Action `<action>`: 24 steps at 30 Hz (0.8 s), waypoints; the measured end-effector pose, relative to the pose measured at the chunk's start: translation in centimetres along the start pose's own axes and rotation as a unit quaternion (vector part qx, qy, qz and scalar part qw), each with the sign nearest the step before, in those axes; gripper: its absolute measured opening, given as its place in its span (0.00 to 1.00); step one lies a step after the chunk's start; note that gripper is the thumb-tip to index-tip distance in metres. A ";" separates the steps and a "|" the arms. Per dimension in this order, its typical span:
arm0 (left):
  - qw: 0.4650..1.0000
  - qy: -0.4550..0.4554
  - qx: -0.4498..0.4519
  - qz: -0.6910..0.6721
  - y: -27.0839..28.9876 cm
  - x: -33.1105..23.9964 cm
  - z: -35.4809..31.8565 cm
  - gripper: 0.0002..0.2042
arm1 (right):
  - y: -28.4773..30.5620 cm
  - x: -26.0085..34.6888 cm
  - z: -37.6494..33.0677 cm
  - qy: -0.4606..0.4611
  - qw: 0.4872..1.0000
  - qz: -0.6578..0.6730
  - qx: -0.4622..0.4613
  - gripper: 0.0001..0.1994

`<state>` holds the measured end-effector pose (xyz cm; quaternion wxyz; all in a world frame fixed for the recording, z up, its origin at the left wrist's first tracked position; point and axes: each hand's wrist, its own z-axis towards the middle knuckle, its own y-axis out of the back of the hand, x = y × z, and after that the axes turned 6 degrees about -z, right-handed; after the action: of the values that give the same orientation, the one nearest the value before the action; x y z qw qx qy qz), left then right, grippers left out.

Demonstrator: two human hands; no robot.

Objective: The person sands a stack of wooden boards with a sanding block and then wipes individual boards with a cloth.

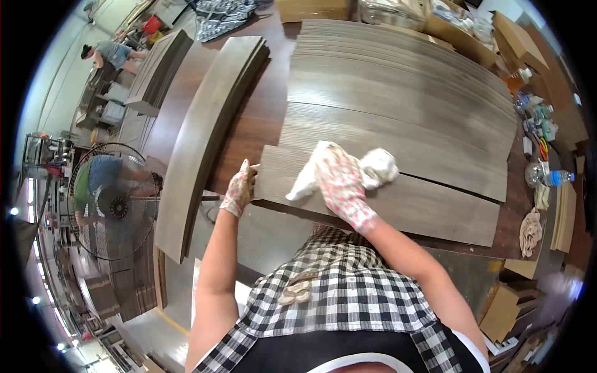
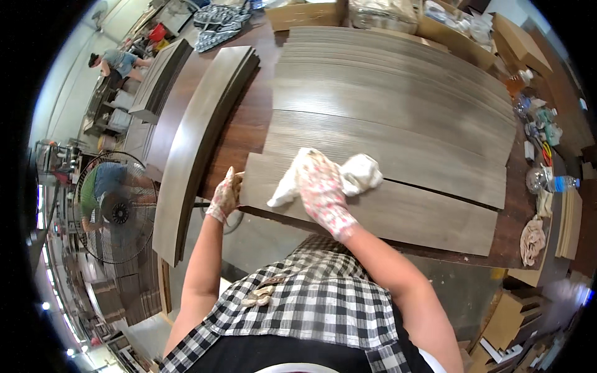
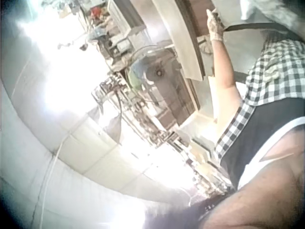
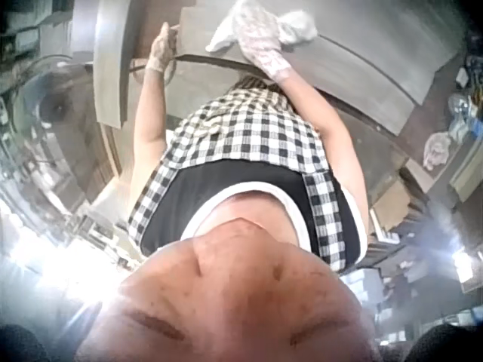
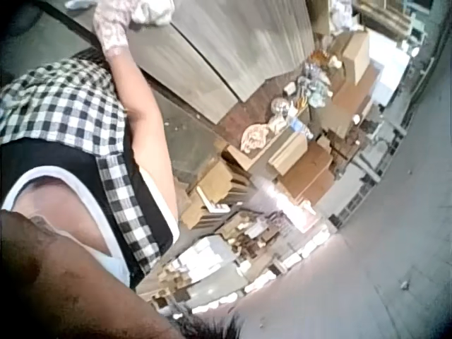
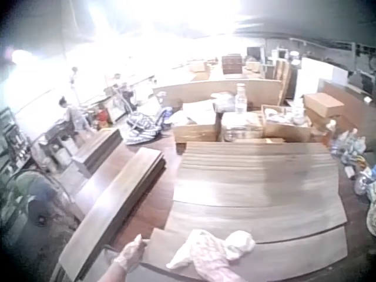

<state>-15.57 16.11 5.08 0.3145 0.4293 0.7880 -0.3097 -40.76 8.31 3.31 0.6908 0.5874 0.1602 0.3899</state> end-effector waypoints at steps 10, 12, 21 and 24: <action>0.999 -0.016 -0.016 -0.033 1.6 0.2 1.4 0.31 | -0.5 6.3 0.7 0.258 0.958 0.124 0.034 0.24; 0.996 -0.079 0.015 0.039 2.2 0.2 1.1 0.25 | 2.0 2.0 -3.1 0.173 0.976 0.133 0.002 0.20; 0.992 -0.095 -0.063 0.045 0.1 1.2 1.0 0.16 | 10.3 -21.5 -27.4 -0.475 0.811 -0.130 -0.315 0.19; 0.971 -0.144 -0.116 0.150 1.3 1.0 0.9 0.15 | 12.8 -23.4 -32.7 -0.571 0.695 0.124 -0.419 0.17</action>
<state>-14.70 16.51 3.49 0.5151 0.4542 0.6915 -0.2240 -82.48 13.83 1.27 0.7691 0.3617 -0.5195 0.0883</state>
